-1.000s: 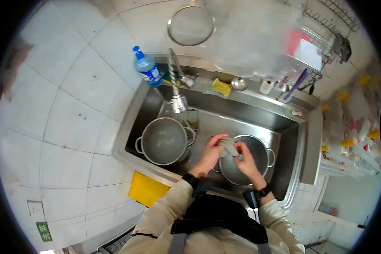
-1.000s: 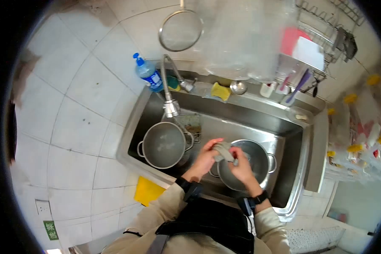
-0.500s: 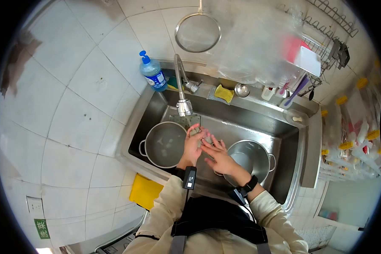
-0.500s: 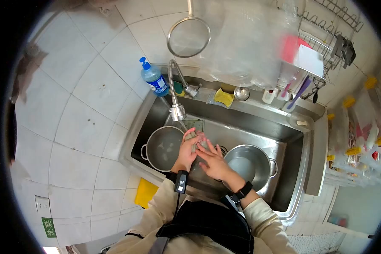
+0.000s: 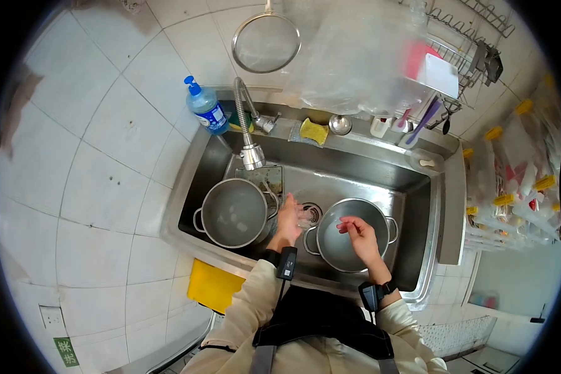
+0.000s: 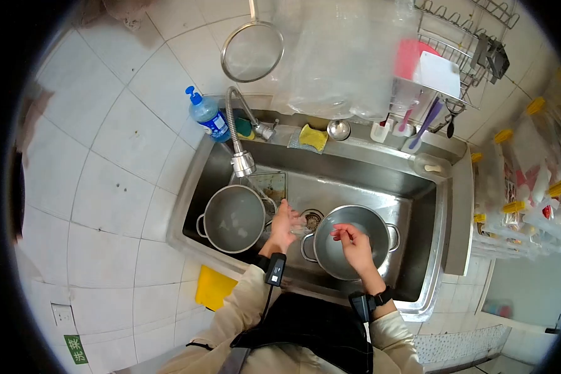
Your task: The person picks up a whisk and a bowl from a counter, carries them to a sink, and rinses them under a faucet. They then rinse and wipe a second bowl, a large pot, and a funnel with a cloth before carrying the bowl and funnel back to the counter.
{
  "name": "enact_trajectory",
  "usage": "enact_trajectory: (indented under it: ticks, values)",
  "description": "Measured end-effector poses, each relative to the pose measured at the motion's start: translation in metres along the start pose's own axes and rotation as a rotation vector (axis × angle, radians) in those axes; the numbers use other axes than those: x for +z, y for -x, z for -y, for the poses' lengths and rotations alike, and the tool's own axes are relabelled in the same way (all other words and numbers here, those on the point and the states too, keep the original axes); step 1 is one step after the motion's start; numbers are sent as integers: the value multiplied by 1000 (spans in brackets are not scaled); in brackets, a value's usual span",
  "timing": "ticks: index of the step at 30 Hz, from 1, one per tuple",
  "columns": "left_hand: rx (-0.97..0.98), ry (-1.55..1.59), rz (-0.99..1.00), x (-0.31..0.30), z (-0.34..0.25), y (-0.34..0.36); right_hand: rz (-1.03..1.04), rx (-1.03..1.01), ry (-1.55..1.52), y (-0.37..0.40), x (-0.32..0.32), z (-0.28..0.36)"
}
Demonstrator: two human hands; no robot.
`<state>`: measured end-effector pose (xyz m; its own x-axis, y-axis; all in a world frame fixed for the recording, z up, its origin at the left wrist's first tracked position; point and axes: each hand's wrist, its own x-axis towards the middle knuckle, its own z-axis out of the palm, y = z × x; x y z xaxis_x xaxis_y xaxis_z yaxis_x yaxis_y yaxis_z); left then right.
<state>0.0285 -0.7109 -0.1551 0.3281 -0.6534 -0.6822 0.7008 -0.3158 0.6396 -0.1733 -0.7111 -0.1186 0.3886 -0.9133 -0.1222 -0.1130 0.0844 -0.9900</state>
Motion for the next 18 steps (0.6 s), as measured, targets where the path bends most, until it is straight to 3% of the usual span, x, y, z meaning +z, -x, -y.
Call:
enact_trajectory:
  ticks: [6, 8, 12, 14, 15, 18]
  values:
    - [-19, 29, 38, -9, 0, -10, -93, 7, -4, 11, -21, -21]
    - [-113, 121, 287, -20, -3, -10, -165, -35, 81, 16, -32, -32]
    - [-63, 16, 332, -28, -45, 47, -340, -45, 335, 28, -67, -53]
    - [227, -200, 368, -54, -60, 61, -478, 22, 398, 35, -84, -68]
    - [247, -191, 453, -80, -69, 59, -501, -49, 445, 37, -99, -96]
    - [507, -595, 154, -146, -113, 76, -522, 81, 512, 42, -108, -93]
